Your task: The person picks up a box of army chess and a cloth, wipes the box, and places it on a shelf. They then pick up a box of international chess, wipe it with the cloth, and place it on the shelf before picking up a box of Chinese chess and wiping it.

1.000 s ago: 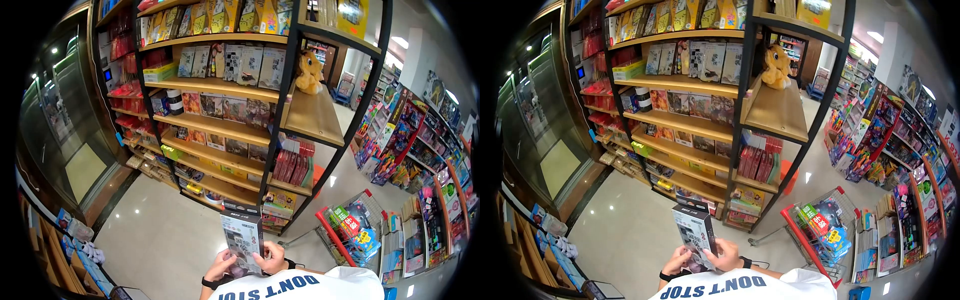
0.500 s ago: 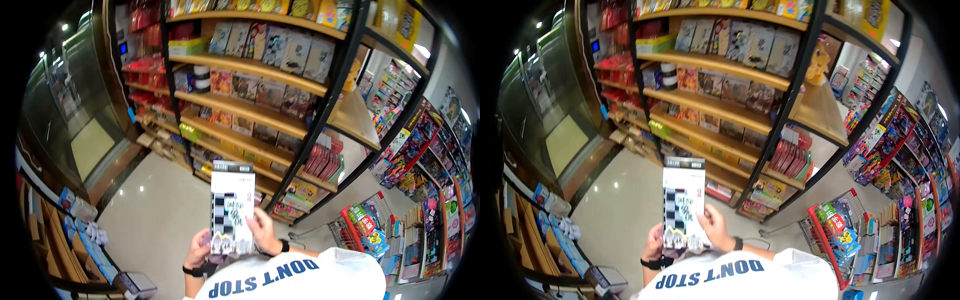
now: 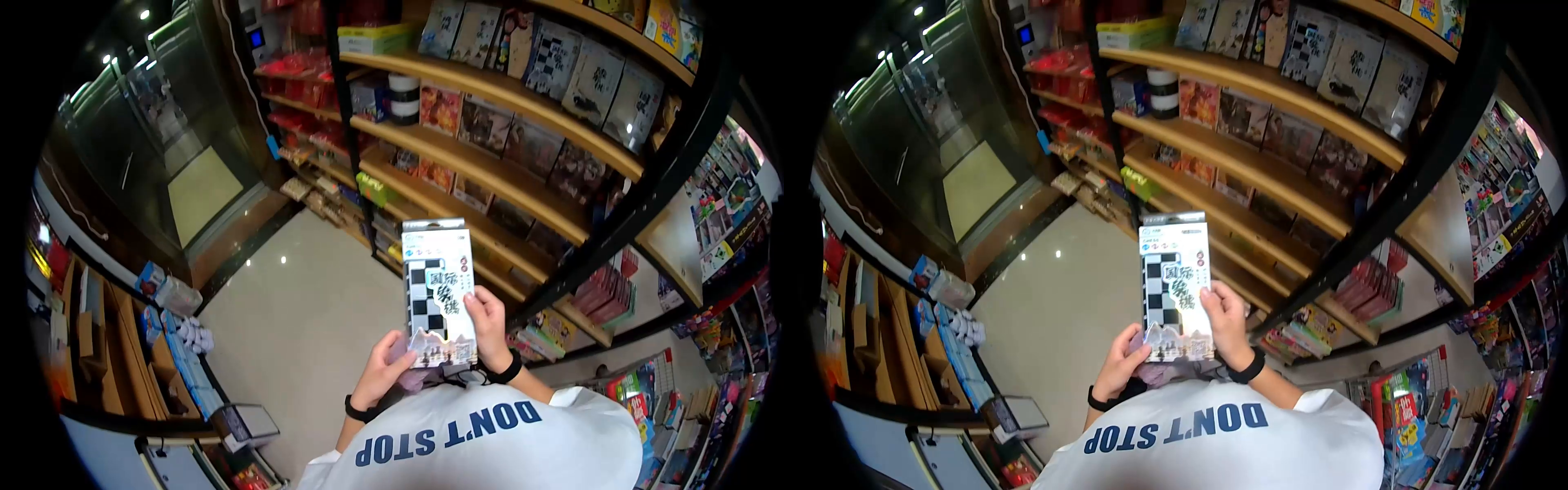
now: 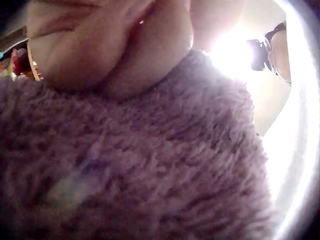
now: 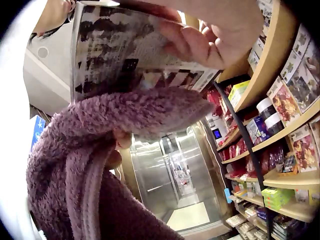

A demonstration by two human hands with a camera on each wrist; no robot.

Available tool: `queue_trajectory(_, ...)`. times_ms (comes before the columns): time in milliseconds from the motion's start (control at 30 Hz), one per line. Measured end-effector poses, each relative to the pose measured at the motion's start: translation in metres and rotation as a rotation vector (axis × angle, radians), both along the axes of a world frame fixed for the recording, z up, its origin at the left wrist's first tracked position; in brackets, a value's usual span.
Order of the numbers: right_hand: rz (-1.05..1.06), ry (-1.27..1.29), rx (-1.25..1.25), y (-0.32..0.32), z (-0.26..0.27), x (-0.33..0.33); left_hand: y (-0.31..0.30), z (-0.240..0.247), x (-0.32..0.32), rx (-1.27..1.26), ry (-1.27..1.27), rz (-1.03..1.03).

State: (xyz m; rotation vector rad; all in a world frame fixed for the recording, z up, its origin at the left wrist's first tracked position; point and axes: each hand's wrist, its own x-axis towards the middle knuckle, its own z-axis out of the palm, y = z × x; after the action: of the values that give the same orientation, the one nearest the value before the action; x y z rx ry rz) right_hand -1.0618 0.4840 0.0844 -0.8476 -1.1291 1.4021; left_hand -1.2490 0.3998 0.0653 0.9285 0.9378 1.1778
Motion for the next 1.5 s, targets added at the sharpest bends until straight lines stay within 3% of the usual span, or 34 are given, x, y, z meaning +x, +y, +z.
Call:
queue_trajectory(167, -0.089, 0.044, 0.127, 0.081, 0.018, 0.015, 0.095, 0.022, 0.019, 0.040, -0.040, -0.025)
queue_trajectory(300, -0.233, 0.140, 0.195, 0.138, 0.038, 0.034, 0.160, 0.060, 0.034, 0.258, 0.203, -0.052)
queue_trajectory(400, -0.328, 0.168, 0.272, 0.175, 0.051, 0.047, 0.205, 0.056, 0.036, 0.346, 0.312, -0.066)
queue_trajectory(433, -0.361, 0.130, 0.317, 0.186, 0.052, 0.050, 0.217, 0.057, 0.040, 0.315, 0.205, -0.067)
queue_trajectory(633, -0.489, 0.000, 0.427, 0.223, 0.079, 0.058, 0.296, 0.074, 0.060, 0.625, 0.411, -0.059)
queue_trajectory(800, -0.471, -0.109, 0.332, 0.239, 0.101, 0.074, 0.357, 0.089, 0.057, 0.858, 0.551, -0.066)
queue_trajectory(900, -0.473, -0.142, 0.186, 0.241, 0.131, 0.074, 0.388, 0.095, 0.059, 0.896, 0.438, -0.159)
queue_trajectory(1000, -0.610, -0.181, 0.206, 0.258, 0.168, 0.059, 0.411, 0.119, 0.057, 0.888, 0.317, -0.260)
queue_trajectory(1033, -0.610, -0.212, 0.202, 0.264, 0.177, 0.060, 0.421, 0.122, 0.051, 0.792, 0.302, -0.415)
queue_trajectory(1167, -0.574, -0.252, 0.197, 0.294, 0.204, 0.071, 0.440, 0.137, 0.047, 0.877, 0.235, -0.466)
queue_trajectory(1333, -0.715, -0.546, 0.377, 0.330, 0.241, 0.084, 0.445, 0.147, 0.025, 0.650, 0.075, -0.753)
queue_trajectory(1500, -0.794, -0.693, 0.249, 0.372, 0.247, 0.097, 0.456, 0.145, 0.017, 0.545, -0.008, -0.813)
